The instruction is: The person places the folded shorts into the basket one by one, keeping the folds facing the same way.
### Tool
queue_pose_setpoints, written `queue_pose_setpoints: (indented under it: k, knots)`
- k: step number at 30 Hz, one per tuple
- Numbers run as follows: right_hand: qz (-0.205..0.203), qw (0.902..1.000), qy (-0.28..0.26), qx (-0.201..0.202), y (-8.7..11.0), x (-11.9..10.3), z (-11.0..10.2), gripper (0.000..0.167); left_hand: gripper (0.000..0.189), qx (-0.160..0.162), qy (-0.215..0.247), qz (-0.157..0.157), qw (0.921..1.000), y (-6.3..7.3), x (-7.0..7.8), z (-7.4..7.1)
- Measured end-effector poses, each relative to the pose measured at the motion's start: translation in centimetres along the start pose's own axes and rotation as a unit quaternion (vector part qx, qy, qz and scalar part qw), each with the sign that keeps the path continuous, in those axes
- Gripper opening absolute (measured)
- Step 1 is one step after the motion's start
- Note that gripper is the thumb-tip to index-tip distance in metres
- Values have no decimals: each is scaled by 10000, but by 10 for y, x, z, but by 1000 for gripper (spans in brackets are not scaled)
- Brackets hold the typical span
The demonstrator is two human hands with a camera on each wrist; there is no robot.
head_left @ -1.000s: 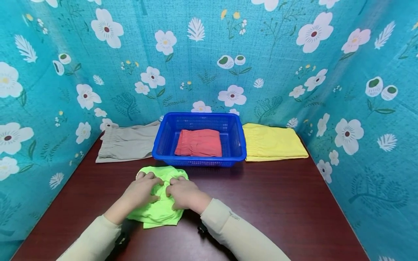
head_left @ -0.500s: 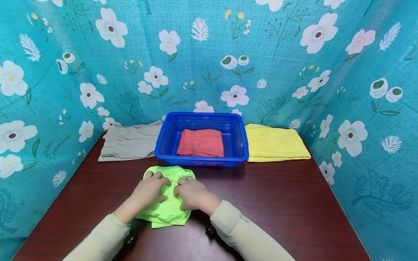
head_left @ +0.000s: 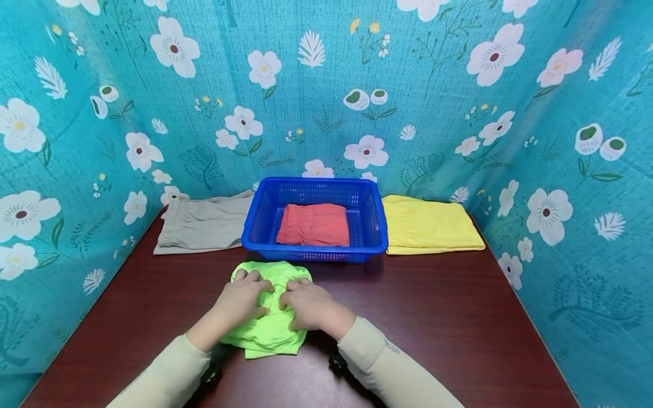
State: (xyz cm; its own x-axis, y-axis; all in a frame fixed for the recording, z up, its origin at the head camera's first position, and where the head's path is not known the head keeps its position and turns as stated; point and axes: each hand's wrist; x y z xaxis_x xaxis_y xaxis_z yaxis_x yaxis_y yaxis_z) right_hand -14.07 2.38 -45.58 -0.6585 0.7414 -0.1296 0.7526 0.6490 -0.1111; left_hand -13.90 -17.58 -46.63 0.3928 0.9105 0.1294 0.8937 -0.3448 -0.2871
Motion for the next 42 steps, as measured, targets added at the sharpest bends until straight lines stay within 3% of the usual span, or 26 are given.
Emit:
queue_pose_setpoints:
  k: [7, 42]
  knots:
    - [87, 9999, -62, 106, 6, 6, -2, 40, 42, 106, 45, 76, 9999, -4, 8, 2]
    - [188, 9985, -476, 179, 34, 33, -3, 39, 43, -29, 10, -8, 10000, -14, 42, 12]
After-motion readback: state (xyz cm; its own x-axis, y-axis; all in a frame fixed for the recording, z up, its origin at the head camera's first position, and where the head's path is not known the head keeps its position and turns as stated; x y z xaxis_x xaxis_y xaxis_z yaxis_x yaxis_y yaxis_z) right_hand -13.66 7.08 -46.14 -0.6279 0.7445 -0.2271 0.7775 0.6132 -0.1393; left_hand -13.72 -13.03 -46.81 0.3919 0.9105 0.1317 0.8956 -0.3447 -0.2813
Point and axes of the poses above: each hand's wrist, its own y-axis away from the middle knuckle, its own z-axis out of the palm, x = y × z, and after that the axes turned 15 degrees about x, right-handed
